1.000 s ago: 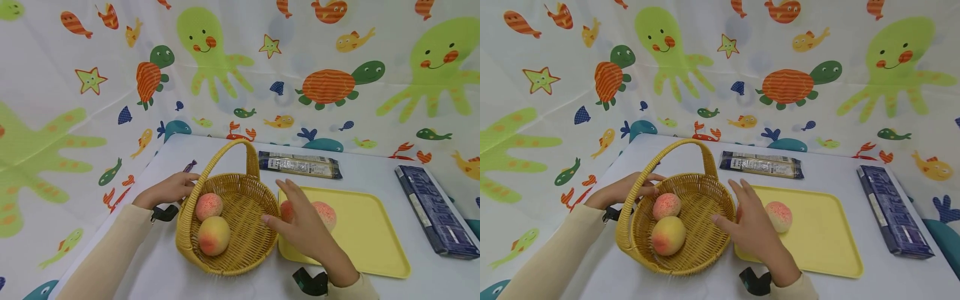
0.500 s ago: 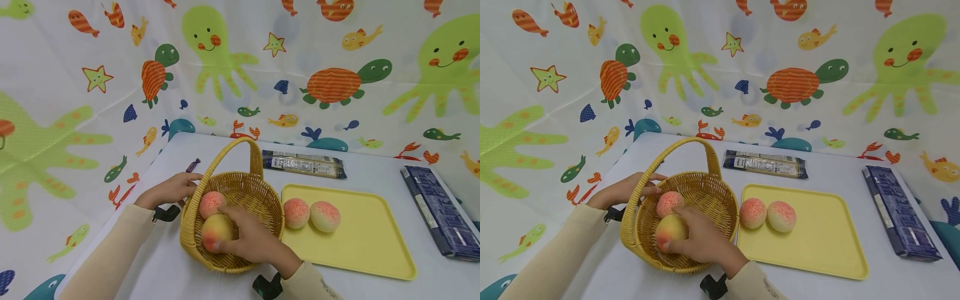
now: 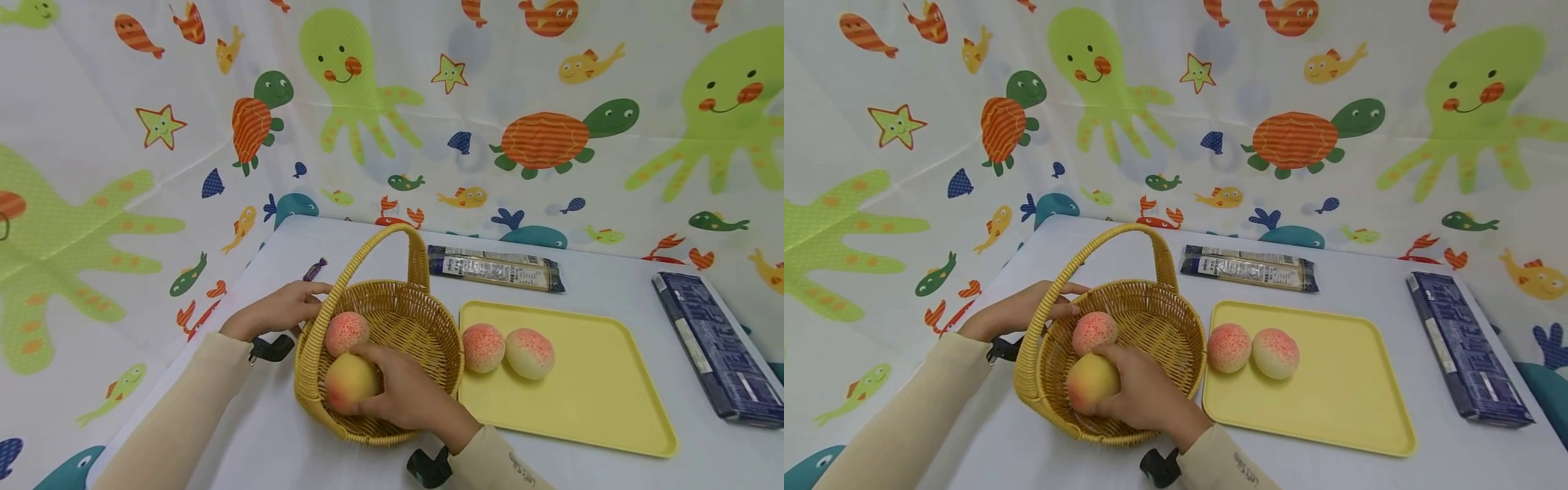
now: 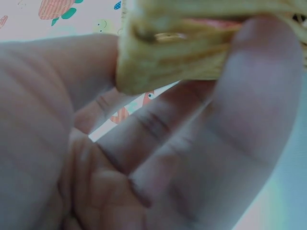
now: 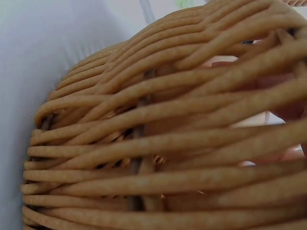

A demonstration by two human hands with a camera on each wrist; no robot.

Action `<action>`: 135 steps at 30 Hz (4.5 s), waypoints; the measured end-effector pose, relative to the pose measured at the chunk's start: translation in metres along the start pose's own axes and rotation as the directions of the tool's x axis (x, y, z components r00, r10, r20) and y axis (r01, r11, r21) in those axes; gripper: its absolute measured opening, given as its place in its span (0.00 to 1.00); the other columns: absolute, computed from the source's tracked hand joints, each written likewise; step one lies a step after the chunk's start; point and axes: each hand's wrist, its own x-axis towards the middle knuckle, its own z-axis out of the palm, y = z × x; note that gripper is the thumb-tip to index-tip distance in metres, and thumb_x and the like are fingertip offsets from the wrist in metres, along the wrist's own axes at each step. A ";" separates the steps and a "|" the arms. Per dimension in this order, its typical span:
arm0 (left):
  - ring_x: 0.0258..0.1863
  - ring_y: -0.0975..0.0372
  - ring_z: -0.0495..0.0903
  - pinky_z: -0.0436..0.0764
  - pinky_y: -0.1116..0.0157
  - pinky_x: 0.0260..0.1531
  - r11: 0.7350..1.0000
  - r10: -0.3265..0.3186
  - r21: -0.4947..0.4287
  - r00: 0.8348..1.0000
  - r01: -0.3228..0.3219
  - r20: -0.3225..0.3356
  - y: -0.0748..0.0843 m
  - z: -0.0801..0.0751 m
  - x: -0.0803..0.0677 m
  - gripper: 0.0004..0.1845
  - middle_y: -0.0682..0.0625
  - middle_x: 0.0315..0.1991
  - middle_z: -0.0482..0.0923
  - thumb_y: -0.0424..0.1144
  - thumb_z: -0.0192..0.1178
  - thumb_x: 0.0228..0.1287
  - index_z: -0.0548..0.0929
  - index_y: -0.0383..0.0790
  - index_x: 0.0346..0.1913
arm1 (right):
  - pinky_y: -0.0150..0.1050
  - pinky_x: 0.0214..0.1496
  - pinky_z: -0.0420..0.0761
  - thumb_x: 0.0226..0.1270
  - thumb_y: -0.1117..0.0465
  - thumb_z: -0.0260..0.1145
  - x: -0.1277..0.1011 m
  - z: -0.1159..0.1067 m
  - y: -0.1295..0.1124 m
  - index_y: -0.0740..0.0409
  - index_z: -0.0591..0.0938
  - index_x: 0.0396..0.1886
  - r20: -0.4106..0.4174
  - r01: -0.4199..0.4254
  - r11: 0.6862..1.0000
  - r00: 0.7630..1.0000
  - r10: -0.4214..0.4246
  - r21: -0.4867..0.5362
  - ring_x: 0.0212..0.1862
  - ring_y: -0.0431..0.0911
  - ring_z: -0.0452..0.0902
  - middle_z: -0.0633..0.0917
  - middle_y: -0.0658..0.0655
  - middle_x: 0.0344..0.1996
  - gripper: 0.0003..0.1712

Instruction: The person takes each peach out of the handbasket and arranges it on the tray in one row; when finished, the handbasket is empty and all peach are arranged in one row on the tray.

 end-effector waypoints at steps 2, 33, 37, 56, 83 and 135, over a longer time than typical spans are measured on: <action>0.39 0.53 0.89 0.90 0.52 0.31 1.000 0.000 0.004 1.000 0.000 -0.002 0.000 0.000 0.000 0.28 0.39 0.51 0.88 0.35 0.55 0.74 0.72 0.39 0.75 | 0.39 0.55 0.81 0.60 0.53 0.81 0.000 0.000 0.001 0.52 0.76 0.73 0.003 -0.002 1.000 1.000 0.002 -0.004 0.58 0.41 0.79 0.82 0.51 0.63 0.41; 0.37 0.53 0.89 0.90 0.50 0.31 0.998 -0.006 -0.059 1.000 0.007 0.018 -0.003 0.000 -0.001 0.27 0.39 0.49 0.88 0.35 0.54 0.77 0.70 0.39 0.77 | 0.40 0.56 0.80 0.46 0.54 0.85 -0.001 0.001 0.005 0.56 0.83 0.65 -0.017 -0.058 0.998 0.998 0.057 -0.036 0.53 0.40 0.79 0.85 0.48 0.55 0.42; 0.38 0.53 0.89 0.90 0.51 0.31 0.999 -0.002 -0.055 1.000 0.003 0.021 -0.002 0.000 0.000 0.27 0.40 0.49 0.88 0.35 0.54 0.77 0.70 0.39 0.77 | 0.40 0.50 0.81 0.46 0.52 0.84 -0.003 0.000 0.003 0.56 0.84 0.61 -0.058 -0.092 0.995 0.994 0.089 -0.046 0.50 0.42 0.78 0.84 0.49 0.50 0.39; 0.39 0.54 0.88 0.90 0.51 0.32 0.999 0.006 -0.039 1.000 -0.005 0.024 0.002 -0.001 -0.002 0.27 0.40 0.50 0.88 0.35 0.54 0.77 0.70 0.38 0.77 | 0.43 0.47 0.83 0.49 0.52 0.82 -0.028 -0.036 0.000 0.51 0.85 0.60 -0.235 -0.077 0.995 0.968 0.089 0.063 0.48 0.43 0.81 0.86 0.49 0.52 0.35; 0.37 0.54 0.89 0.90 0.54 0.29 1.000 0.015 -0.024 1.000 -0.015 0.008 0.001 0.001 -0.001 0.27 0.39 0.49 0.88 0.34 0.54 0.75 0.71 0.37 0.75 | 0.34 0.40 0.84 0.63 0.51 0.79 -0.115 -0.124 0.048 0.53 0.74 0.74 -0.533 -0.324 0.929 0.762 0.367 0.176 0.48 0.48 0.83 0.82 0.62 0.60 0.42; 0.38 0.53 0.89 0.90 0.53 0.30 0.999 0.032 -0.036 0.999 -0.032 0.015 0.000 -0.001 -0.002 0.28 0.39 0.49 0.88 0.35 0.55 0.75 0.71 0.37 0.76 | 0.24 0.47 0.70 0.69 0.38 0.70 -0.146 -0.146 0.139 0.60 0.65 0.80 -0.582 -0.560 0.732 0.467 0.666 0.387 0.65 0.54 0.68 0.71 0.66 0.72 0.50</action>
